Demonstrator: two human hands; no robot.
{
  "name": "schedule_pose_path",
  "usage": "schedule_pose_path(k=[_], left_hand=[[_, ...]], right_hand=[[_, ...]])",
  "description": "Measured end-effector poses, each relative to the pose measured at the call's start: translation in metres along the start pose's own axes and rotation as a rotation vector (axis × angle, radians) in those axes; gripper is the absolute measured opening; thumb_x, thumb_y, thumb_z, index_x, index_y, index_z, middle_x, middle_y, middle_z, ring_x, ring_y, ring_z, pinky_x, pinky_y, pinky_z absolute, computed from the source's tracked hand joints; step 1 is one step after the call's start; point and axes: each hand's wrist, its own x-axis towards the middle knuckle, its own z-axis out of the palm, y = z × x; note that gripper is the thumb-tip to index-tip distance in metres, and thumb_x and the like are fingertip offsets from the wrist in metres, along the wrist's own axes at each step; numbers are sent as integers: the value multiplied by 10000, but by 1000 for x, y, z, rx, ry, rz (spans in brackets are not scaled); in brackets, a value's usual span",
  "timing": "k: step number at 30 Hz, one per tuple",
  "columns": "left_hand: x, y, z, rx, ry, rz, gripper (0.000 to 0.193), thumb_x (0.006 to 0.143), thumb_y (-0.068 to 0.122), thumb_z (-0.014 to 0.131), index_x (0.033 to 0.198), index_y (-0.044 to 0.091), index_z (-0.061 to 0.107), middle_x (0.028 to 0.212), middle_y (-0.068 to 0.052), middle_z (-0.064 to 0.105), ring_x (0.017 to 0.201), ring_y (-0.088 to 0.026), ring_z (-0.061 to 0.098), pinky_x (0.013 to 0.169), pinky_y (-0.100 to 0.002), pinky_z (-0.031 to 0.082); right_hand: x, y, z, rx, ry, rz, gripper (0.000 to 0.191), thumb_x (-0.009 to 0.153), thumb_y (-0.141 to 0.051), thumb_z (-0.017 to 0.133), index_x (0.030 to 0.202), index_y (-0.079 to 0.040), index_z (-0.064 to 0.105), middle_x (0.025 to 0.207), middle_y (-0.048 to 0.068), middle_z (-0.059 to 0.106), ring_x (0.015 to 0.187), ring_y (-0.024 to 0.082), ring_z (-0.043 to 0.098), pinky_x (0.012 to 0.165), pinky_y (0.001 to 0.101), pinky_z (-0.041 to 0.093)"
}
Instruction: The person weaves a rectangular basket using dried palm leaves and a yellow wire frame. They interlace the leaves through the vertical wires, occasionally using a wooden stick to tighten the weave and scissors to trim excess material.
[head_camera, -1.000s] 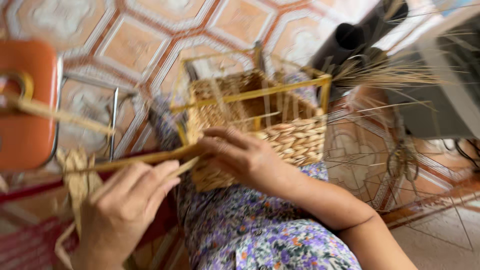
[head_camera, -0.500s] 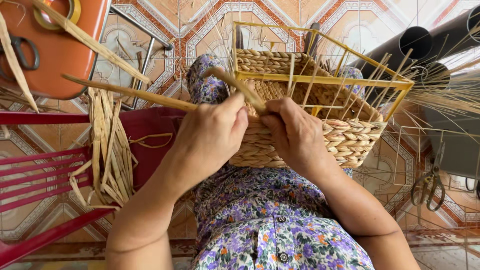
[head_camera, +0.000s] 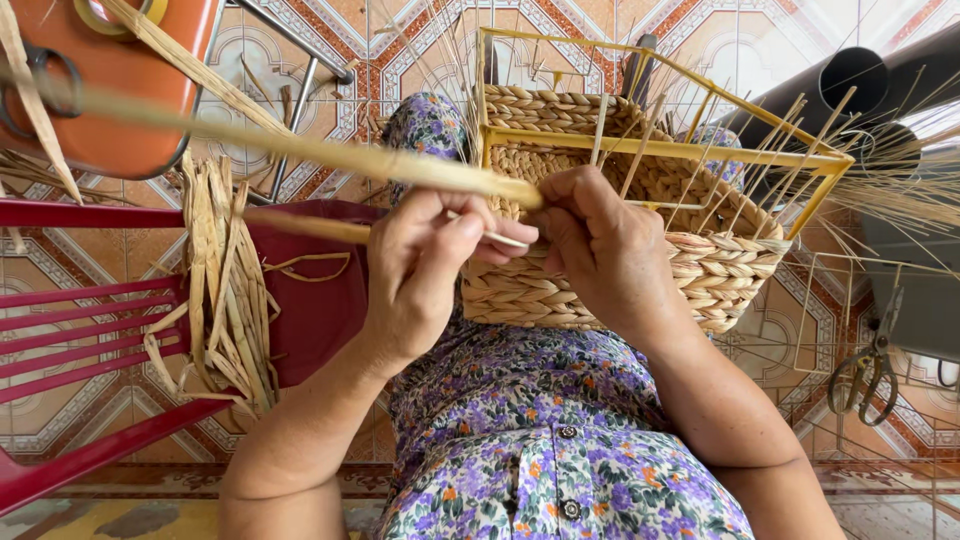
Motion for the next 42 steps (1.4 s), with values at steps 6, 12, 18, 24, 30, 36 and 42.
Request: schedule_pose_path(k=[6,12,18,24,30,36,42], left_hand=[[-13,17,-2,738,35,449,312,1032,262,636,1187,-9,636,1274,-229,692,870,-148,692,766,-302,567],[-11,16,-31,1313,-24,328,333,915,369,786,1018,75,667,859,-37,662,828,-217,541,791,-372,446],[-9,17,-45,1441,-62,313,253,892,302,833,967,138,656,889,7,620,849,-188,519,774,-375,413],[-21,16,-26,1231,-108,456,478,767,289,839,1083,35,586,920,-95,606,867,-229,559,774,-360,501],[-27,12,-42,1135,-397,-131,146,972,130,633,1041,29,554,760,-63,634,639,-187,644,590,-349,561],[-41,56,-90,61,-763,-291,437,1060,205,575,1445,0,561,803,-18,655,617,-86,599,530,-187,539],[-21,13,-58,369,-389,235,425,1121,101,559,1528,148,447,1309,-98,644,673,-72,532,597,-159,555]], right_hand=[[-1,-9,3,-211,24,-345,161,972,2,673,1123,-53,653,919,108,738,794,225,738,653,349,572],[-6,-8,-4,-102,-13,-248,151,952,5,691,1076,-33,613,998,119,714,716,214,693,605,340,543],[-6,2,10,34,65,-205,117,1026,2,655,1099,-29,569,942,58,718,793,126,739,671,254,583],[-9,5,-8,73,91,-173,118,1050,-8,661,1110,8,560,995,70,716,800,128,711,665,235,570],[-14,-9,-13,-220,-11,-529,319,971,-111,736,1249,0,626,1174,142,725,928,206,750,736,296,625],[-7,-11,-5,-241,-78,-563,386,944,-142,743,1301,-45,635,1113,132,728,947,256,747,815,335,618],[-10,-3,3,-253,0,-466,235,955,-58,732,1171,-22,644,962,106,693,821,264,718,696,375,578]])
